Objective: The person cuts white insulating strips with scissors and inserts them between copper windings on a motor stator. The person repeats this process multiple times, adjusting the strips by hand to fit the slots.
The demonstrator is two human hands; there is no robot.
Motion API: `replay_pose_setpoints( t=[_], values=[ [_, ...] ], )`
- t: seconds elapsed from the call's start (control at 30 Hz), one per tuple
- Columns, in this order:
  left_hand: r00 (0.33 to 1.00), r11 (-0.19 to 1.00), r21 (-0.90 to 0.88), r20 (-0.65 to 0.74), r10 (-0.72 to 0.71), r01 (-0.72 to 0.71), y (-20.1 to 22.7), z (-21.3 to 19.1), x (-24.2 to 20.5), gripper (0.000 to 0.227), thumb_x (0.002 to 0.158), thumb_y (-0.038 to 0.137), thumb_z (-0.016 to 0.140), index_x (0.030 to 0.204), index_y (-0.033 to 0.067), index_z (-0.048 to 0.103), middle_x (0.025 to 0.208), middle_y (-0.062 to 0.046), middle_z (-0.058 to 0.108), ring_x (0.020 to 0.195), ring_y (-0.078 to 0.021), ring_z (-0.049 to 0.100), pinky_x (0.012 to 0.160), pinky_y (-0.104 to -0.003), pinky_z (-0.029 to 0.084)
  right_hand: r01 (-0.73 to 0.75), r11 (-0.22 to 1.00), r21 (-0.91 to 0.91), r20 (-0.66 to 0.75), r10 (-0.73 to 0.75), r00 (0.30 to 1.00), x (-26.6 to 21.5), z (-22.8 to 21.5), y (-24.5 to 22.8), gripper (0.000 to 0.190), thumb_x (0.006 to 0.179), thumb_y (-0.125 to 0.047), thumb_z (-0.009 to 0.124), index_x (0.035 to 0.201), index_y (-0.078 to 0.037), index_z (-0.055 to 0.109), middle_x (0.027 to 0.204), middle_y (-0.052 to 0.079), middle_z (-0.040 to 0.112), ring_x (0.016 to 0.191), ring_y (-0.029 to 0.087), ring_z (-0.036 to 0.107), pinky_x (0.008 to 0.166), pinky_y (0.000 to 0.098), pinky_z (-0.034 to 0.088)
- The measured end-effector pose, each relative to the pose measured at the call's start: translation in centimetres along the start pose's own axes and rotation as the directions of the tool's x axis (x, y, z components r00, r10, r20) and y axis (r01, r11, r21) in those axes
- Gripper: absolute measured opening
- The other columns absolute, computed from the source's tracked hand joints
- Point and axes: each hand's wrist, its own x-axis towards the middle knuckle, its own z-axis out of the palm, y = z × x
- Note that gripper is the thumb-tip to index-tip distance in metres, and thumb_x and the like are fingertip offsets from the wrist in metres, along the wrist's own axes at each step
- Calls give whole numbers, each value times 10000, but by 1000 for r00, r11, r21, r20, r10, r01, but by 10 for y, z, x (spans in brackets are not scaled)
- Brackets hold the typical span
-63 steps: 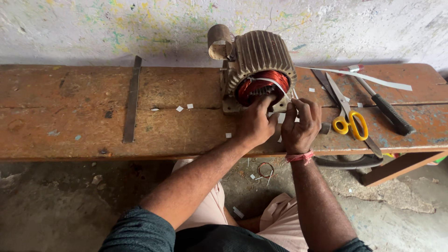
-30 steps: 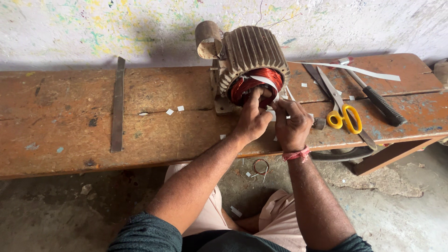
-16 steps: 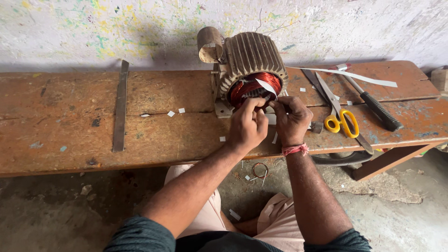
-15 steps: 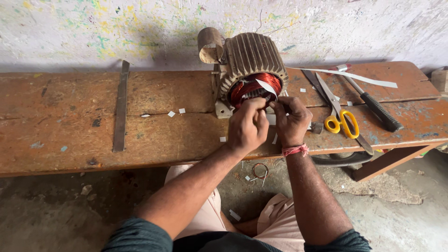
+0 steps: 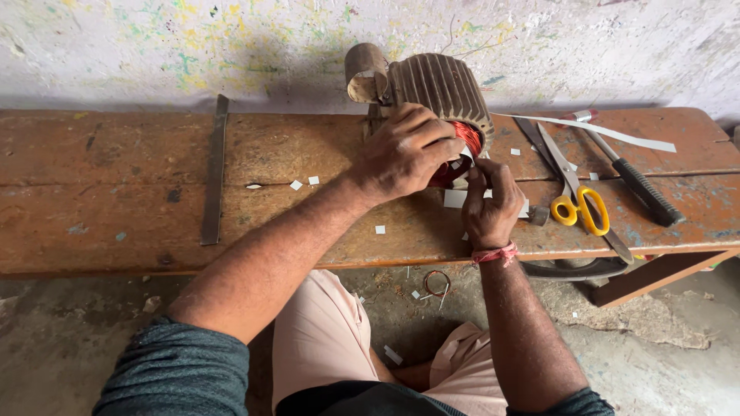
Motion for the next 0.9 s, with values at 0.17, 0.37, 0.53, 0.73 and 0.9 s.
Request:
replay_pose_setpoints(
  t=[0.17,0.37,0.53,0.73,0.9],
  values=[
    [998,1000,2,-56,0,0,-6,15,0,75,1002,134,747,1075,122,735,1041,-27,695,994,-162,636,956,-385,506,31,994,-107,15,-29,999,-2,2,-4,62,1007,21,667,1057,-16,666,862,129,713,746,242,716,681,356,556],
    [935,962,-181,-258,-245,203,43,35,-34,128,1008,59,695,1114,73,626,1038,-73,621,887,-215,650,752,-371,604,44,995,-94,40,-40,998,-5,7,4,80,979,26,674,1025,-10,619,841,117,710,709,220,706,646,346,553],
    [833,760,-347,150,-533,549,70,52,-57,192,836,48,654,999,3,563,1145,-185,596,862,-333,678,681,-440,604,26,994,-108,38,-22,999,-6,9,10,76,1004,21,675,999,-24,613,814,99,711,689,206,709,629,344,544],
    [817,648,-514,220,-534,562,59,49,-61,219,783,81,651,985,0,636,1301,-200,600,1115,-381,674,936,-454,581,-29,991,-131,-8,28,1000,-9,10,15,84,959,5,709,943,-34,636,781,94,705,685,188,714,646,324,554],
    [825,579,-596,316,-468,556,48,60,-70,354,767,135,679,1092,-5,674,1512,-214,490,1376,-341,538,1118,-436,495,-44,989,-139,-16,42,999,-9,9,14,87,925,7,719,908,-38,646,757,90,701,677,175,709,645,313,554]
  ],
)
